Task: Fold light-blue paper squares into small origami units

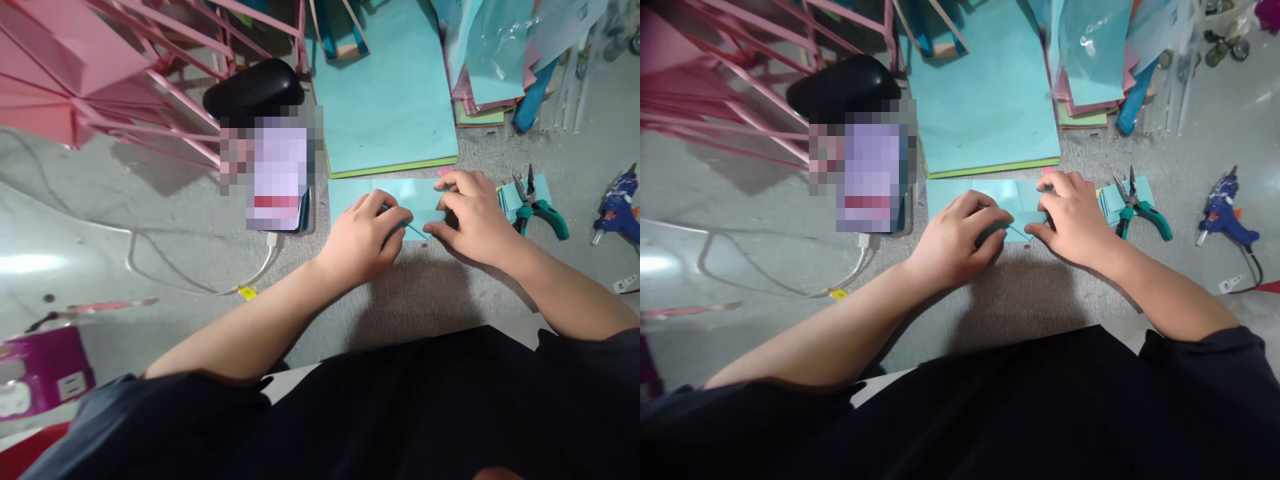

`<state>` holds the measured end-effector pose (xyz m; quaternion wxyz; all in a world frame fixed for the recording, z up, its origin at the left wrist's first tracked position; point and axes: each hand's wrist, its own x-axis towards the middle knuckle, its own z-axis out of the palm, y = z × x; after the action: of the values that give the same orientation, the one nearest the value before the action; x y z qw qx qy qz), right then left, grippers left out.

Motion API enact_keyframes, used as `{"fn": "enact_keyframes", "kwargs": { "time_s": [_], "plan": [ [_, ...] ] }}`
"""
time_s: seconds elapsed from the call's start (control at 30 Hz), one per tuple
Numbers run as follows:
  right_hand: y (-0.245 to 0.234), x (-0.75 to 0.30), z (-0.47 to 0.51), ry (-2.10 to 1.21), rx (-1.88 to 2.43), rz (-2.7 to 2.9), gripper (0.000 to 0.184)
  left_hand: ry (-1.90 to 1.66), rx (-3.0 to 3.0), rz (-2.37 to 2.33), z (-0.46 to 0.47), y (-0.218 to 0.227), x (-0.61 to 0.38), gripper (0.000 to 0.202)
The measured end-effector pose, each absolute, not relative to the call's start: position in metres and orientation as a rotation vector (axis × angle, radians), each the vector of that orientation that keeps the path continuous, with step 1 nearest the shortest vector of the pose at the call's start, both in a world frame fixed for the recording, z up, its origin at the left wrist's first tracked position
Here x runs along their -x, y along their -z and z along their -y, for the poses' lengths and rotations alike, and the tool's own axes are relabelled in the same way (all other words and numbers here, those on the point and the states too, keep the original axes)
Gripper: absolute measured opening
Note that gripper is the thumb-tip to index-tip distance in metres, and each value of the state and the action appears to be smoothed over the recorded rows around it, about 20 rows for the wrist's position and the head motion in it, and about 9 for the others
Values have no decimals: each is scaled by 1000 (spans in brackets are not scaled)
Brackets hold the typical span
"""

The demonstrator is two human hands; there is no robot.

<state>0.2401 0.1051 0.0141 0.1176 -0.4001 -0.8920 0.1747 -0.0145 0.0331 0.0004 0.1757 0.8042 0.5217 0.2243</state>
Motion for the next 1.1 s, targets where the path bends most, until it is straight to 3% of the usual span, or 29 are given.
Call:
{"fn": "enact_keyframes", "kwargs": {
  "time_s": [0.37,0.6,0.77,1.1],
  "plan": [
    [-18,-234,-100,-394,1307,2642,42,-767,-2381,-1494,-28,7,15,26],
    [-22,-236,-99,-374,1350,2663,45,-586,-2585,-1605,-9,2,6,33],
    [-22,-235,-98,-386,1363,2637,37,-469,-2645,-1322,-8,5,3,46],
    [-24,-247,-110,-580,1302,2528,17,-308,-2537,-1312,-12,1,8,71]
  ]
}}
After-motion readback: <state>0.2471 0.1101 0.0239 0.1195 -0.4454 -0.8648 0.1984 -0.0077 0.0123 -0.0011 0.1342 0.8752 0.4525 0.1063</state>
